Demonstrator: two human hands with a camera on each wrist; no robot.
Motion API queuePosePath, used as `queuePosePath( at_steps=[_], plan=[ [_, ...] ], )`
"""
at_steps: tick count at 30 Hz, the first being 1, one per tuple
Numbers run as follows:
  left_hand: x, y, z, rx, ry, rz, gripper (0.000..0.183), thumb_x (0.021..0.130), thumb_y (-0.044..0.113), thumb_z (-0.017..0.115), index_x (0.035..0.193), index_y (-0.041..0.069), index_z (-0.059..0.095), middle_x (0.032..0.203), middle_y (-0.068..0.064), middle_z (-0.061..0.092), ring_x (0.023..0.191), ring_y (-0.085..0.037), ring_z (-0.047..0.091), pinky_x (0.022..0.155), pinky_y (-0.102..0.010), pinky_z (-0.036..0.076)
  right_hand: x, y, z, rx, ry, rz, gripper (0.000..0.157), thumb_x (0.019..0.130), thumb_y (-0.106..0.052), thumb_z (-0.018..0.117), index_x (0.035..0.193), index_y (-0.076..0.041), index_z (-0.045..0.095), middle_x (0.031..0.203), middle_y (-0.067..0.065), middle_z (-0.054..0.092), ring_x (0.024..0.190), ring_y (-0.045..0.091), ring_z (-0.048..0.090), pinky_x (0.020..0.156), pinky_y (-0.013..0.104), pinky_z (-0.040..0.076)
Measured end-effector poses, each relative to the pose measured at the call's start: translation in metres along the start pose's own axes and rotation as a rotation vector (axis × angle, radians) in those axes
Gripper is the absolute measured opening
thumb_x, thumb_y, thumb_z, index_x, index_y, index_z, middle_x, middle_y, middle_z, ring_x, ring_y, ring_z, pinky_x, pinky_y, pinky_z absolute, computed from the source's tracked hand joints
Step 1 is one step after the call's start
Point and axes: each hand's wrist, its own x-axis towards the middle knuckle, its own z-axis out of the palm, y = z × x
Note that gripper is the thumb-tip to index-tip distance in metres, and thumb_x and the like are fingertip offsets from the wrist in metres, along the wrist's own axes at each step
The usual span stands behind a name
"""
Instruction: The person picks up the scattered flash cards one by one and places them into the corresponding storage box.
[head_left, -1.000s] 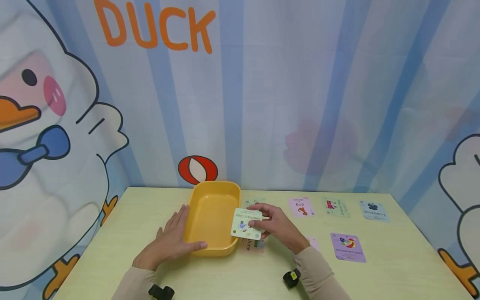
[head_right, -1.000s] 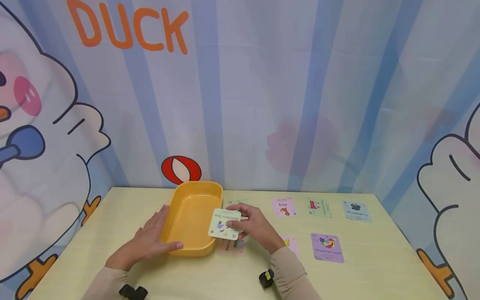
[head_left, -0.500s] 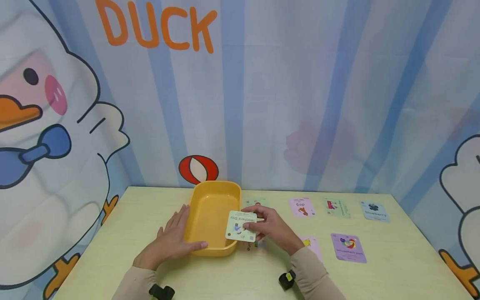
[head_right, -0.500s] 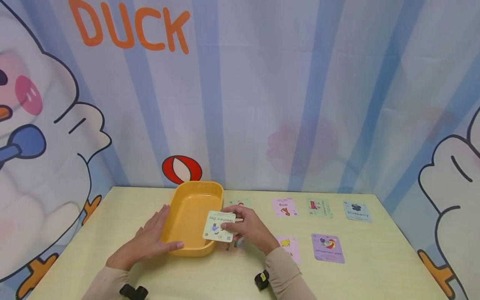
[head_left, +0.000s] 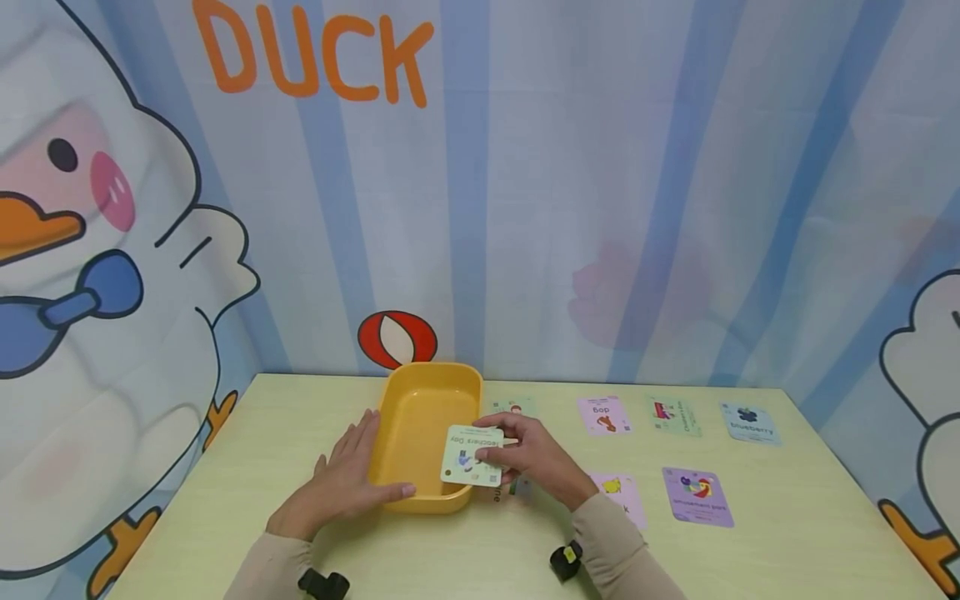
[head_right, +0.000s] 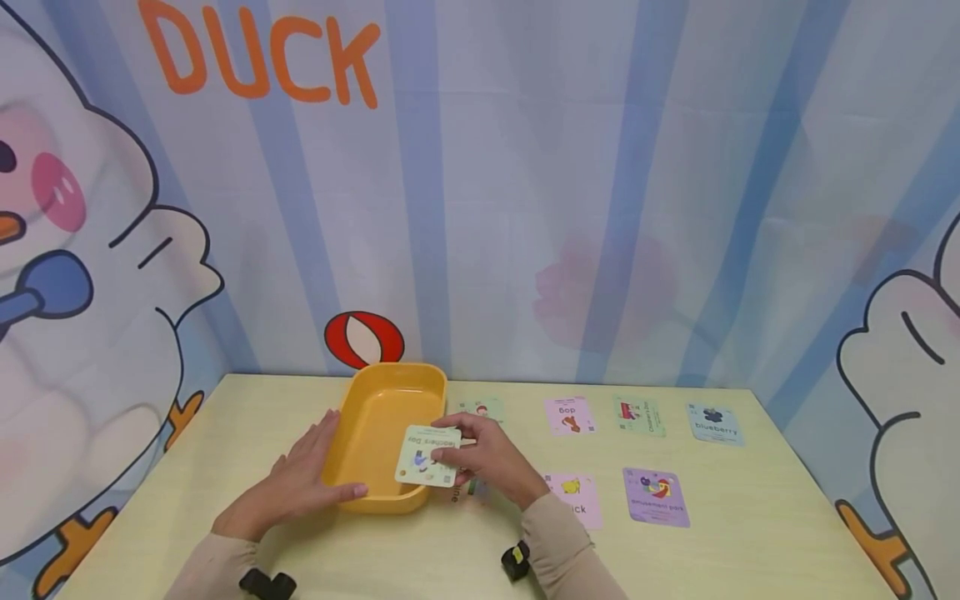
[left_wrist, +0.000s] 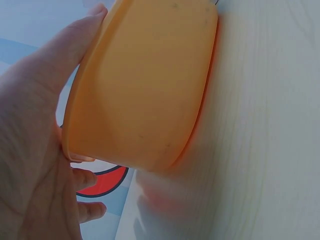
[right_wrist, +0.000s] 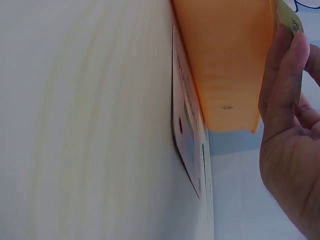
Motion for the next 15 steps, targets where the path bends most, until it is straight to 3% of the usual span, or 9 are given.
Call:
queuePosePath(
  at_steps=[15],
  plan=[
    [-0.0002,0.0013,0.0005,-0.006,-0.011,-0.002,0.129,0.077,0.075,0.068,0.164,0.009,0.000,0.171,-0.015,0.000,0.155,-0.046,0.005,0.110,-0.082,0.007,0.0031,-0.0018,0.0058,-0.012,-0.005,-0.017,0.042,0.093,-0.017,0.076,0.134,-0.014,0.064,0.111,0.012,0.070,0.074,0.019,0.072,0.055,0.026,0.057]
  ],
)
